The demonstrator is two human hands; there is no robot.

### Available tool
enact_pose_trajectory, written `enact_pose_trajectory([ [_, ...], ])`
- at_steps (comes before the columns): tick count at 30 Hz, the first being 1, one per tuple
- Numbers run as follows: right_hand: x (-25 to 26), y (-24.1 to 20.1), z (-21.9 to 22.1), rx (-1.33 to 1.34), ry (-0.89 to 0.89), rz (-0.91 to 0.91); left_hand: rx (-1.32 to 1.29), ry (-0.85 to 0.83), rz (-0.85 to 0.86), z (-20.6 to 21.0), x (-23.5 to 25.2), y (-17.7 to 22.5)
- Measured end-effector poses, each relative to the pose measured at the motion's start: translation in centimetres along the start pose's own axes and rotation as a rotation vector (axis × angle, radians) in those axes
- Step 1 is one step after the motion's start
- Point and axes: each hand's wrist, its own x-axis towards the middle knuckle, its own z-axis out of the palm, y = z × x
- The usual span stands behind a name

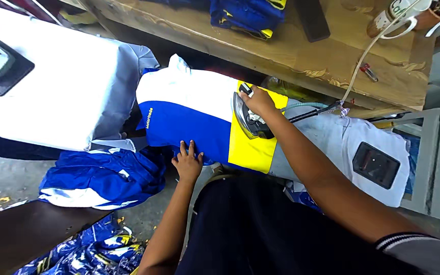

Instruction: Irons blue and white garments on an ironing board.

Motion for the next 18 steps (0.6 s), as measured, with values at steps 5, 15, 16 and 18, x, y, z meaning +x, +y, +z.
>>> enact_pose_trajectory([
  [5, -3.1, 3.0, 0.6, -0.043, -0.084, -0.02, 0.039, -0.052, -0.045, -0.6, 0.1, 0.5],
  [15, -10.7, 11.2, 1.1, -0.123, -0.181, -0.111, 0.063, -0.153, -0.07, -2.1, 0.2, 0.5],
  [16, -11.3, 12.0, 1.1, -0.135, -0.187, -0.109, 0.057, -0.157, -0.078, -2.3, 0.1, 0.8],
  [18, -12.4, 13.6, 1.0, -0.143, -0.2, -0.098, 0.047, -0.156, -0.098, -2.4, 0.0, 1.1],
])
